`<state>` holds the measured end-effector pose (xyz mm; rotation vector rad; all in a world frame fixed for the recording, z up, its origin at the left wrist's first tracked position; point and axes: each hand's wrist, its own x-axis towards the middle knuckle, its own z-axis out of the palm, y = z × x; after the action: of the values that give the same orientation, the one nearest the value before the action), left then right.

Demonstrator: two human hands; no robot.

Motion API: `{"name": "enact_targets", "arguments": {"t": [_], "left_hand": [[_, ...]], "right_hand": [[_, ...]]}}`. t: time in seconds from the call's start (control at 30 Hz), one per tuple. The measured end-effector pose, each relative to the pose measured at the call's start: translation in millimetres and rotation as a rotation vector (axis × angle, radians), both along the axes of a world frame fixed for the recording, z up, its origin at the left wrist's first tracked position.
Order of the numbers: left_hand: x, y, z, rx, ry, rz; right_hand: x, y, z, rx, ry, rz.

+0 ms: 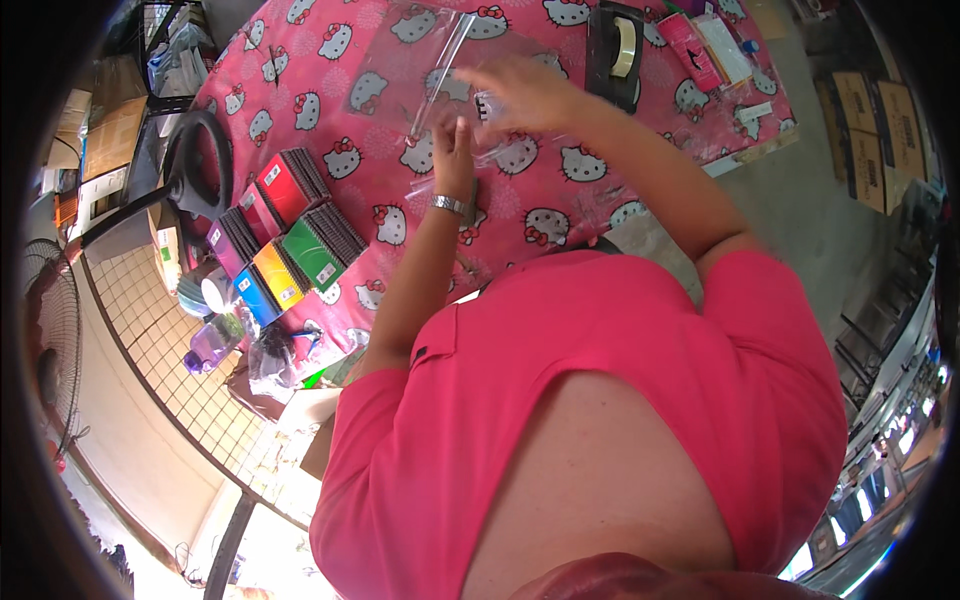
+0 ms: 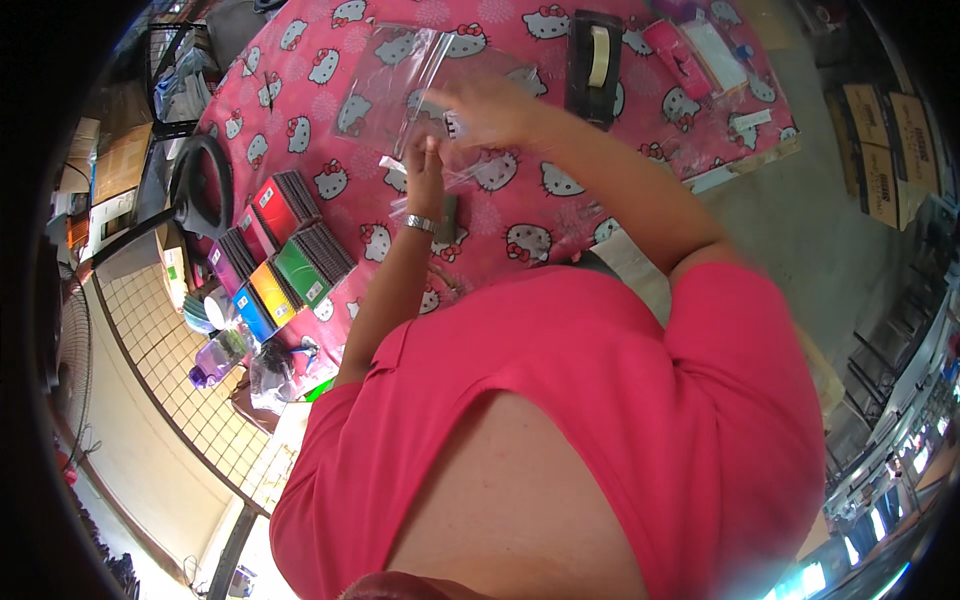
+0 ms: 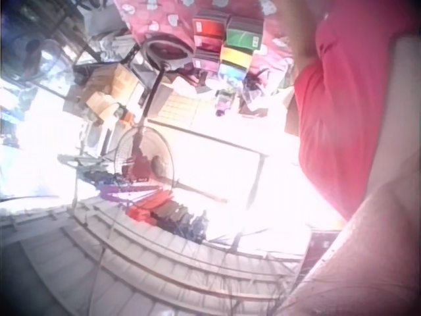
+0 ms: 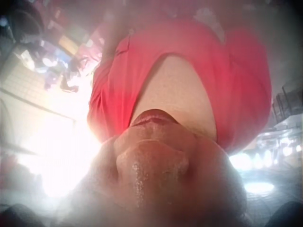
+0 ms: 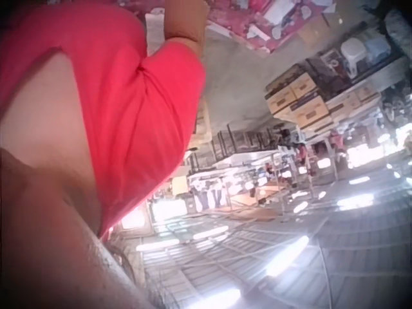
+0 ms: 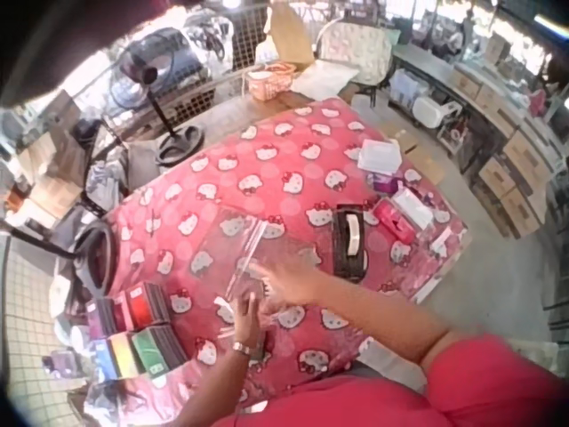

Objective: The person organizes colored notebooks into stacks and places them into clear plastic bags, sealing them with tape.

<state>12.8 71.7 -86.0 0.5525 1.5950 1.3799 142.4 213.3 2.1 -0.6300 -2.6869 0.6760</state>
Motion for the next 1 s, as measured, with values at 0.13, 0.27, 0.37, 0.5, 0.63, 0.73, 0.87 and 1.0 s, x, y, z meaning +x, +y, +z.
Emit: {"name": "enact_targets", "arguments": {"t": [0.13, 0.27, 0.37, 0.5, 0.63, 0.73, 0.87, 1.0], "left_hand": [[-13.7, -32.9, -24.3, -0.418, 0.009, -0.361], [-23.7, -26.8, 1.7, -0.211, -0.160, -0.285], [-29.7, -17.9, 40.5, 0.169, -0.267, -0.264], [-27.4, -4.8, 72.6, 0.121, 0.272, -0.554], [-20.7, 1.2, 81.3, 0.075, 0.394, -0.445], [-14.3, 13.8, 93.0, 0.081, 0.554, -0.410], [-36.2, 18.8, 105.7, 0.070, -0.106, -0.264], [-68.8, 29.6, 44.0, -0.023, -0.164, -0.571]], "right_hand": [[-9.3, -23.4, 6.8, 0.055, -0.134, 0.016], [29.5, -22.0, 37.2, -0.662, 0.358, -0.118], [51.6, -25.9, -3.9, -0.433, 0.212, -0.075], [49.6, -46.0, -44.0, -0.323, -0.022, -0.118], [34.4, -51.8, 19.8, -0.255, -0.146, -0.439], [51.9, -30.8, 6.5, -0.132, -0.196, -0.244], [73.4, -19.8, 28.1, -0.334, 0.013, -0.381], [80.2, -22.3, -1.5, -0.600, 0.051, -0.294]]}}
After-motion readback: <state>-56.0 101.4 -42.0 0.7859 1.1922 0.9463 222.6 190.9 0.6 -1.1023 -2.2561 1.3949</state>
